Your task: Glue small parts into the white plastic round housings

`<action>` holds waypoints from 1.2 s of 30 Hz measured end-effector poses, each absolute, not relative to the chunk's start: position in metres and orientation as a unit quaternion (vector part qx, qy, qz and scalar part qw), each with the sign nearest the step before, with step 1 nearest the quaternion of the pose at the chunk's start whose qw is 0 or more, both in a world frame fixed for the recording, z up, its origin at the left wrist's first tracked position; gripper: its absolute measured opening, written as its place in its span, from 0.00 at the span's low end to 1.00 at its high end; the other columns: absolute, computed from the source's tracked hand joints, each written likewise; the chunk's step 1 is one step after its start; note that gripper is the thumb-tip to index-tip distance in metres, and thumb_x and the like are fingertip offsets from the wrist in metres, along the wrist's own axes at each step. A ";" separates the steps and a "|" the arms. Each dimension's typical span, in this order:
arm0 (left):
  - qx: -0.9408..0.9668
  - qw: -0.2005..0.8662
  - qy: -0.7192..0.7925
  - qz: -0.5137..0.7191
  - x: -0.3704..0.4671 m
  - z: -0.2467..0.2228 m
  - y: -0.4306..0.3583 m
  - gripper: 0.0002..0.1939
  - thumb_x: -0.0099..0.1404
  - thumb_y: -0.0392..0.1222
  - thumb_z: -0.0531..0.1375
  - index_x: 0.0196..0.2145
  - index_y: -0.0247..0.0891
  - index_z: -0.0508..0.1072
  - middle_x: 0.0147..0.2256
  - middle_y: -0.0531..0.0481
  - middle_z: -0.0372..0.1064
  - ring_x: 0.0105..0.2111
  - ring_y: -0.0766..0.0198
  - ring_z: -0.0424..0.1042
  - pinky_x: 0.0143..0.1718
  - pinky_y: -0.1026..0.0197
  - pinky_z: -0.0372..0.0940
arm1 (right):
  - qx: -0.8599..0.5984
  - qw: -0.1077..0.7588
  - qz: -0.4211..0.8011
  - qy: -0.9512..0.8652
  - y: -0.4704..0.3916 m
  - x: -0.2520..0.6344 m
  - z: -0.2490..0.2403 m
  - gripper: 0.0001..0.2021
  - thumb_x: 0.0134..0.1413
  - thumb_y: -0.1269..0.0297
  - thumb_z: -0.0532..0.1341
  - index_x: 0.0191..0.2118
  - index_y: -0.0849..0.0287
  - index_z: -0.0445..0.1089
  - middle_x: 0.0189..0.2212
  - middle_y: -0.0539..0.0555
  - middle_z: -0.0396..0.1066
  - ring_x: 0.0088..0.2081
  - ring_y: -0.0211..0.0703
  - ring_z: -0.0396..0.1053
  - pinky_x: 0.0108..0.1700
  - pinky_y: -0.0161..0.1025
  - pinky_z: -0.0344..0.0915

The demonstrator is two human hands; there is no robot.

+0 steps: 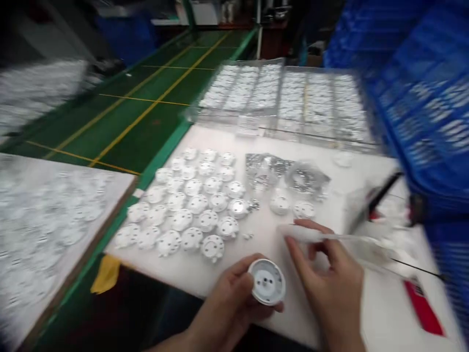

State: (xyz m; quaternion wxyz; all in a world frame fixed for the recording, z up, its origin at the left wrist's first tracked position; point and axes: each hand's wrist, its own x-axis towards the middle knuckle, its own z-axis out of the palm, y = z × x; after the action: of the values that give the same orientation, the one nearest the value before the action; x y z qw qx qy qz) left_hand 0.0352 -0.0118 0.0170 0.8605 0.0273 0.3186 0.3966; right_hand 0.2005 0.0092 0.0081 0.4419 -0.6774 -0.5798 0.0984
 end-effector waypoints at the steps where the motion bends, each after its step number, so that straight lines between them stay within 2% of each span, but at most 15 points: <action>1: 0.026 0.863 0.318 0.393 0.033 0.021 -0.011 0.30 0.47 0.55 0.79 0.41 0.34 0.79 0.32 0.48 0.78 0.28 0.66 0.78 0.31 0.70 0.69 | -0.680 0.425 0.075 -0.592 0.010 0.202 0.009 0.16 0.57 0.51 0.69 0.44 0.56 0.77 0.33 0.51 0.78 0.22 0.36 0.64 0.28 0.38 0.65; 3: 0.020 0.864 0.325 0.384 0.029 0.028 -0.010 0.27 0.50 0.52 0.78 0.42 0.34 0.80 0.34 0.48 0.78 0.30 0.66 0.79 0.34 0.69 0.70 | -0.667 0.417 0.027 -0.616 0.015 0.201 0.008 0.12 0.59 0.55 0.67 0.44 0.56 0.76 0.36 0.52 0.78 0.23 0.36 0.63 0.29 0.38 0.65; 5: 0.018 0.860 0.338 0.382 0.027 0.034 -0.010 0.26 0.50 0.51 0.78 0.43 0.35 0.80 0.33 0.49 0.78 0.30 0.66 0.79 0.35 0.68 0.71 | -0.644 0.399 -0.009 -0.652 0.020 0.198 0.005 0.10 0.60 0.58 0.67 0.43 0.57 0.75 0.37 0.53 0.77 0.29 0.39 0.67 0.31 0.38 0.66; 8: 0.033 0.853 0.360 0.377 0.027 0.039 -0.009 0.26 0.52 0.51 0.78 0.44 0.35 0.81 0.34 0.49 0.78 0.32 0.66 0.78 0.37 0.68 0.71 | -0.623 0.349 -0.001 -0.700 0.024 0.194 0.004 0.05 0.61 0.61 0.66 0.39 0.55 0.73 0.37 0.53 0.77 0.37 0.43 0.71 0.35 0.39 0.70; 11: 0.052 0.849 0.375 0.370 0.027 0.039 -0.009 0.27 0.54 0.53 0.76 0.46 0.35 0.81 0.35 0.47 0.78 0.34 0.63 0.77 0.40 0.65 0.72 | -0.639 0.326 0.040 -0.696 0.015 0.193 0.015 0.10 0.61 0.59 0.67 0.45 0.55 0.72 0.42 0.54 0.77 0.40 0.45 0.71 0.37 0.41 0.71; 13: 0.058 0.847 0.386 0.360 0.026 0.037 -0.009 0.26 0.57 0.53 0.75 0.49 0.35 0.80 0.38 0.46 0.78 0.36 0.61 0.78 0.43 0.62 0.72 | -0.648 0.362 0.052 -0.668 -0.001 0.196 0.028 0.19 0.58 0.57 0.69 0.53 0.55 0.71 0.43 0.55 0.75 0.38 0.45 0.71 0.33 0.41 0.69; 14: 0.058 0.848 0.391 0.354 0.026 0.037 -0.009 0.26 0.58 0.53 0.74 0.49 0.35 0.80 0.39 0.45 0.78 0.36 0.60 0.78 0.44 0.61 0.72 | -0.649 0.407 0.036 -0.642 -0.010 0.200 0.035 0.19 0.57 0.58 0.70 0.52 0.55 0.72 0.40 0.54 0.74 0.35 0.43 0.69 0.30 0.40 0.66; 16: 0.059 0.848 0.396 0.347 0.026 0.036 -0.010 0.25 0.58 0.53 0.74 0.49 0.37 0.80 0.38 0.46 0.79 0.37 0.60 0.79 0.44 0.60 0.72 | -0.642 0.535 -0.074 -0.544 -0.026 0.212 0.044 0.12 0.56 0.64 0.70 0.45 0.56 0.74 0.32 0.52 0.70 0.31 0.43 0.67 0.30 0.40 0.63; 18: 0.058 0.846 0.399 0.349 0.027 0.036 -0.011 0.25 0.56 0.52 0.75 0.48 0.37 0.80 0.38 0.47 0.78 0.36 0.60 0.79 0.44 0.61 0.72 | -0.661 0.585 -0.162 -0.442 -0.036 0.229 0.045 0.08 0.55 0.64 0.71 0.39 0.58 0.74 0.30 0.51 0.69 0.29 0.43 0.66 0.31 0.41 0.61; 20: 0.057 0.841 0.405 0.355 0.028 0.036 -0.012 0.26 0.55 0.52 0.76 0.48 0.38 0.80 0.39 0.47 0.79 0.36 0.61 0.79 0.45 0.60 0.72 | -0.701 0.542 -0.160 -0.435 -0.035 0.247 0.041 0.12 0.54 0.60 0.72 0.39 0.59 0.74 0.29 0.52 0.70 0.28 0.43 0.67 0.30 0.41 0.61; 22: 0.057 0.839 0.407 0.357 0.029 0.035 -0.012 0.27 0.55 0.53 0.76 0.48 0.37 0.80 0.40 0.46 0.79 0.36 0.61 0.79 0.45 0.60 0.72 | -0.729 0.462 -0.136 -0.486 -0.028 0.260 0.036 0.12 0.56 0.56 0.70 0.39 0.59 0.75 0.29 0.52 0.72 0.28 0.41 0.68 0.30 0.39 0.60; 25: 0.059 0.840 0.404 0.358 0.030 0.033 -0.013 0.28 0.53 0.54 0.77 0.48 0.37 0.80 0.38 0.47 0.79 0.34 0.62 0.79 0.43 0.61 0.73 | -0.729 0.386 -0.177 -0.536 -0.015 0.270 0.034 0.11 0.63 0.58 0.64 0.32 0.59 0.73 0.27 0.52 0.72 0.27 0.39 0.65 0.30 0.38 0.58; 28: 0.064 0.837 0.404 0.362 0.030 0.032 -0.013 0.27 0.55 0.53 0.76 0.48 0.37 0.80 0.37 0.47 0.79 0.34 0.63 0.79 0.42 0.63 0.72 | -0.723 0.365 -0.208 -0.548 -0.008 0.272 0.038 0.14 0.65 0.59 0.62 0.28 0.58 0.69 0.25 0.51 0.69 0.26 0.39 0.63 0.30 0.39 0.56; 31: 0.071 0.842 0.390 0.365 0.031 0.031 -0.013 0.24 0.56 0.52 0.75 0.47 0.38 0.81 0.37 0.48 0.79 0.34 0.64 0.79 0.40 0.65 0.72 | -0.722 0.346 -0.178 -0.572 -0.008 0.273 0.043 0.15 0.66 0.58 0.62 0.27 0.58 0.67 0.24 0.50 0.67 0.25 0.38 0.61 0.30 0.39 0.55; 36: 0.080 0.855 0.357 0.366 0.031 0.030 -0.013 0.22 0.57 0.51 0.75 0.45 0.37 0.81 0.37 0.48 0.78 0.33 0.66 0.79 0.39 0.67 0.72 | -0.730 0.336 -0.187 -0.564 -0.010 0.278 0.046 0.13 0.65 0.58 0.63 0.29 0.58 0.69 0.26 0.51 0.68 0.25 0.38 0.60 0.30 0.39 0.53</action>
State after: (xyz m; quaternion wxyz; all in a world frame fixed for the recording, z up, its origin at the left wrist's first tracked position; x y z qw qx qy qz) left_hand 0.0311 -0.0133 0.0304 0.8555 0.0802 0.3570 0.3664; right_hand 0.2782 -0.0096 0.0459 0.3364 -0.7303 -0.5643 -0.1874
